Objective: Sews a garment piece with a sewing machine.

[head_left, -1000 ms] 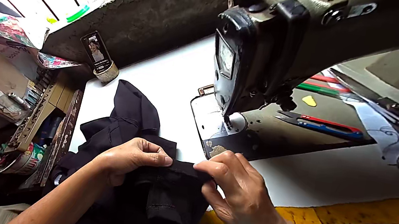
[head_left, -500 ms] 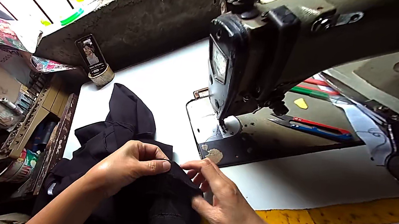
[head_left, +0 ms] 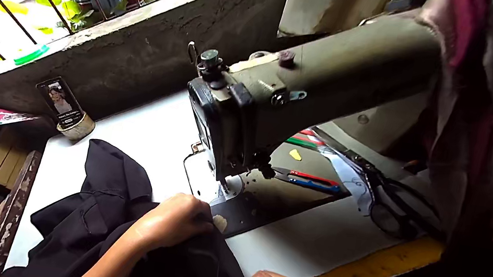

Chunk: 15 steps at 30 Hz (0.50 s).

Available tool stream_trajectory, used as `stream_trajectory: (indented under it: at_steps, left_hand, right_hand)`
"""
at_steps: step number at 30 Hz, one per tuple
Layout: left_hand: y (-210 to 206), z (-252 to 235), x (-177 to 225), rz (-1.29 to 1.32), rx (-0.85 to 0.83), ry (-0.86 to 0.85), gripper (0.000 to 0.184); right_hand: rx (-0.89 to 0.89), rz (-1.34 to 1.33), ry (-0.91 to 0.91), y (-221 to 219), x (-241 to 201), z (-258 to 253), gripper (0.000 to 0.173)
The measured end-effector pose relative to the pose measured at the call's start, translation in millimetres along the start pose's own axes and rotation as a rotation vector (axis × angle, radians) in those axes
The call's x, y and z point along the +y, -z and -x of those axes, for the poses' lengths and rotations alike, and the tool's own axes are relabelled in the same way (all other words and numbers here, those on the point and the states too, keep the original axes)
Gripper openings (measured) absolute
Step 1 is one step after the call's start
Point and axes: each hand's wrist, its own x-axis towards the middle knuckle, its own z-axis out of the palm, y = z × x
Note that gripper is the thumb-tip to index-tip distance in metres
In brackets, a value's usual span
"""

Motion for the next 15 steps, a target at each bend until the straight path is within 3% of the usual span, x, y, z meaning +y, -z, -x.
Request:
stream_trajectory:
  at_steps: [5,7,10,15]
  left_hand:
    - [7.9,2.4,-3.8,0.160,-0.134,-0.050,0.022]
    - [8.7,4.6,-9.8,0.182,-0.127,-0.030,0.020]
    - [10.7,6.0,-19.6,0.231,-0.091,0.026,0.020]
    - [14.4,-3.6,-7.1,0.284,-0.065,0.039,0.020]
  right_hand:
    - [0.378,0.471,0.235,4.1,44.9,-52.9,0.027]
    - [0.356,0.635,0.343,-0.7,54.0,-80.2,0.031]
    - [0.240,0.677,0.396,-13.8,64.2,-99.5,0.046]
    - [0.222,0.755,0.327,-1.8,82.4,-62.1,0.057]
